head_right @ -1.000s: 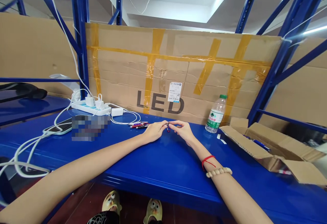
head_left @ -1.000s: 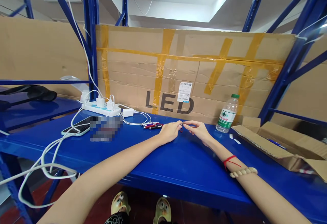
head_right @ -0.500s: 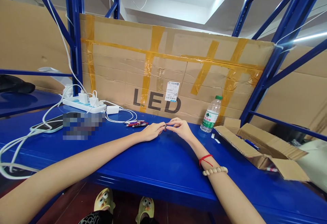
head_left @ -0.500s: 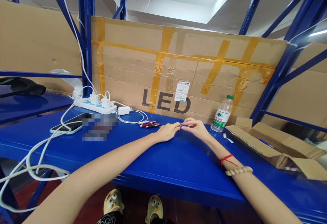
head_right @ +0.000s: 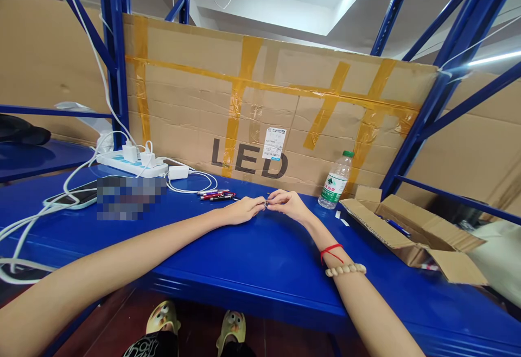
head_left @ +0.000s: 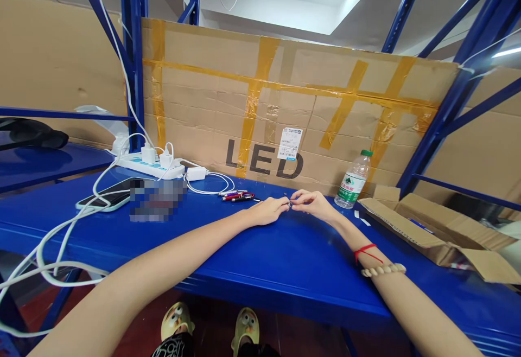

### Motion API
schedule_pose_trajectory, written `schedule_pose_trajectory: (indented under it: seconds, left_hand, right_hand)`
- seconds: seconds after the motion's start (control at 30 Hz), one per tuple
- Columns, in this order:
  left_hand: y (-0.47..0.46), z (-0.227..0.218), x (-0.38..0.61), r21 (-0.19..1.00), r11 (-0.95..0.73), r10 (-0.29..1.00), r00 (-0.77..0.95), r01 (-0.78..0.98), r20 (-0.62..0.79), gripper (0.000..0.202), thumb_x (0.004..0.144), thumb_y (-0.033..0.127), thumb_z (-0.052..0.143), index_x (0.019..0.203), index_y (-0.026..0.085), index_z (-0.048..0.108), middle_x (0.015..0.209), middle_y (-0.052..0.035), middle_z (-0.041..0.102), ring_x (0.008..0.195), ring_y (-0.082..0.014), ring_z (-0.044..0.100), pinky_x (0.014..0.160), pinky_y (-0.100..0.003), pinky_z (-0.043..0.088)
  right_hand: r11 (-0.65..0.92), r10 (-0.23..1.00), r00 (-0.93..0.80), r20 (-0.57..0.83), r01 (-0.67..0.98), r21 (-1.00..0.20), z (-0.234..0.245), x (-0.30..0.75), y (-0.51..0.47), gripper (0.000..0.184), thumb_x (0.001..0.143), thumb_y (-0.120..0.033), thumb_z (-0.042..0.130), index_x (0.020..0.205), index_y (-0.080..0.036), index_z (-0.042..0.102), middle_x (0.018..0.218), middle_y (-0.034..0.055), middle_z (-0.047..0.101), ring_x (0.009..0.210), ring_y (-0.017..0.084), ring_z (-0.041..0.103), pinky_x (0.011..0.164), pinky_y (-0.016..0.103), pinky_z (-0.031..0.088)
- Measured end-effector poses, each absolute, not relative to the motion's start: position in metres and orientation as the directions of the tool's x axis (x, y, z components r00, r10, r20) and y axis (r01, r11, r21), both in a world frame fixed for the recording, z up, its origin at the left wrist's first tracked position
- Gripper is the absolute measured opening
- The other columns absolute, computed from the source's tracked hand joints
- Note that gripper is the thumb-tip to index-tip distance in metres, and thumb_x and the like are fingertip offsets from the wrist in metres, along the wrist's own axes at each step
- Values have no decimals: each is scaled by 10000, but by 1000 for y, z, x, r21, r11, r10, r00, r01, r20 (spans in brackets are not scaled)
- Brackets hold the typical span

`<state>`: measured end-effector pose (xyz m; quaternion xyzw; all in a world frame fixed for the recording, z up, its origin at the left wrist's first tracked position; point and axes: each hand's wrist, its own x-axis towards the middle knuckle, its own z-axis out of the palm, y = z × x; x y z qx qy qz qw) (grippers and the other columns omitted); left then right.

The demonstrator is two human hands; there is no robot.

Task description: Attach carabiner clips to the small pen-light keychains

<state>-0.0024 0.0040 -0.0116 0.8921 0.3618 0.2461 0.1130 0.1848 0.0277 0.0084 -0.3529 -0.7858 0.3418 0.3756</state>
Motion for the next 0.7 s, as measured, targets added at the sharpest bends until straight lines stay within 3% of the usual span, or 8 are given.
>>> schedule_pose_trajectory:
  seconds: [0.37, 0.7]
  left_hand:
    - [2, -14, -4, 309, -727, 684, 612, 613, 397, 249, 892, 301, 308, 959, 213, 530, 873, -19, 620, 775, -154, 579, 681, -230, 403]
    - [2, -15, -4, 278, -744, 655, 584, 607, 479, 255, 881, 268, 339, 995, 215, 561, 978, -21, 631, 880, -162, 585, 771, -232, 415]
  right_hand:
    - [509, 810, -493, 318, 322, -798, 4, 182, 23, 360, 480, -452, 742, 569, -123, 628, 784, 32, 548, 477, 43, 419, 402, 203, 336]
    - [454, 843, -488, 226, 421, -785, 5, 178, 19, 403, 571, -511, 671, 608, -126, 561, 490, -32, 468, 413, 51, 368, 395, 195, 294]
